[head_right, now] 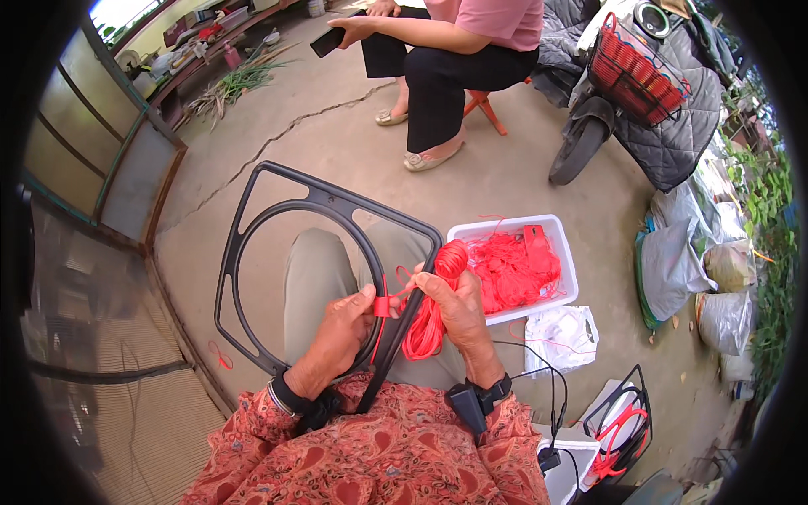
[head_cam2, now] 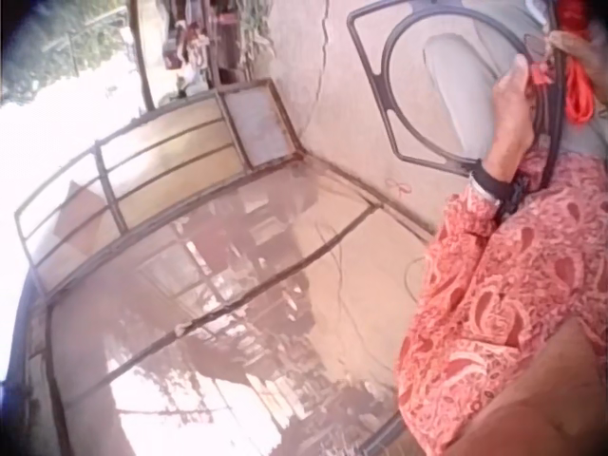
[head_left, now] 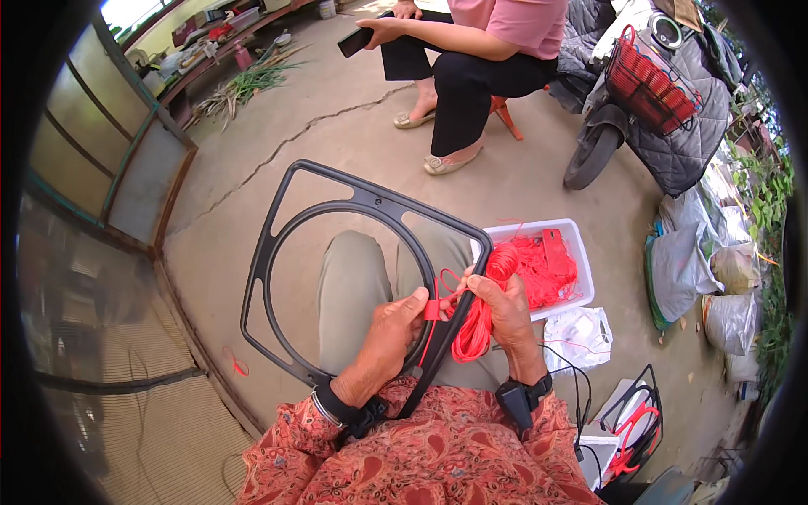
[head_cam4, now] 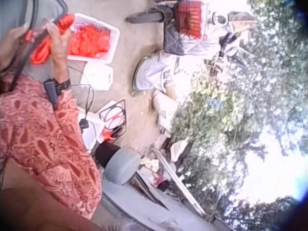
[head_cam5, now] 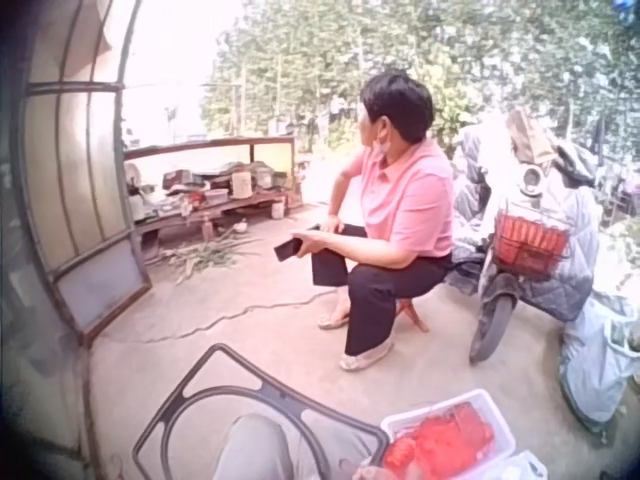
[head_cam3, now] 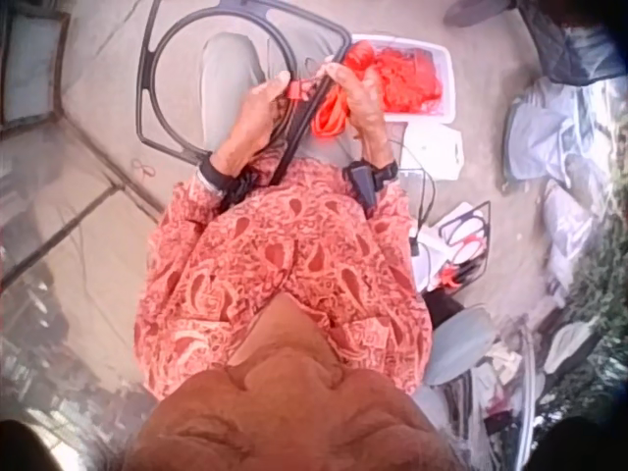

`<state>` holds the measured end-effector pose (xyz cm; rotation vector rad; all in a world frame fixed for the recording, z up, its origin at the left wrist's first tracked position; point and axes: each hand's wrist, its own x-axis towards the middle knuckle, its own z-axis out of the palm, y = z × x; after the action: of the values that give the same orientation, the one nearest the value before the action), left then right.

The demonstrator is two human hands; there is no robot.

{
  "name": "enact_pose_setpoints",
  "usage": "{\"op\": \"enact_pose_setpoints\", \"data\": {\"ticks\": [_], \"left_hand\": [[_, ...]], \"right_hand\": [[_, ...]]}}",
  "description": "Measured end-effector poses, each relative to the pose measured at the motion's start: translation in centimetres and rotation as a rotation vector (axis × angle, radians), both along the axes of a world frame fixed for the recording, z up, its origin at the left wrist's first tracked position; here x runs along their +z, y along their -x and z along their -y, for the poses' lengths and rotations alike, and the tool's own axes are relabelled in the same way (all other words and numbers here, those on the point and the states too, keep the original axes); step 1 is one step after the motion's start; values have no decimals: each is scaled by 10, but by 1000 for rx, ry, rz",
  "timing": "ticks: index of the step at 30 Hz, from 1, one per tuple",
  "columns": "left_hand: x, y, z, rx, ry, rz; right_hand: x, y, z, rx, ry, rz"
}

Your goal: Winding a red cord onto a black circular frame component.

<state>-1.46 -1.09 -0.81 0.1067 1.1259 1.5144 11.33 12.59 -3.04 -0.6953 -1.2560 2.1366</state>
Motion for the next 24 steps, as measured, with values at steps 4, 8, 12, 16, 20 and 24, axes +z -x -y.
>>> {"op": "enact_pose_setpoints", "data": {"ticks": [4, 8, 12, 16, 20, 24], "left_hand": [[3, 1, -8, -26, 45, 22], [-6, 0, -13, -62, 33, -124], [0, -2, -14, -9, 16, -104], [-6, -7, -18, -7, 45, -112], [-7, -11, -21, 33, -43, -386], [0, -15, -18, -6, -43, -603]], "right_hand": [[-4, 1, -4, 6, -27, 24], [12, -6, -5, -16, -204, 188], [40, -23, -13, 182, -242, 381], [55, -43, -21, 192, -477, 557], [86, -53, -28, 39, -681, 590], [101, -69, -30, 152, -705, 537]]}}
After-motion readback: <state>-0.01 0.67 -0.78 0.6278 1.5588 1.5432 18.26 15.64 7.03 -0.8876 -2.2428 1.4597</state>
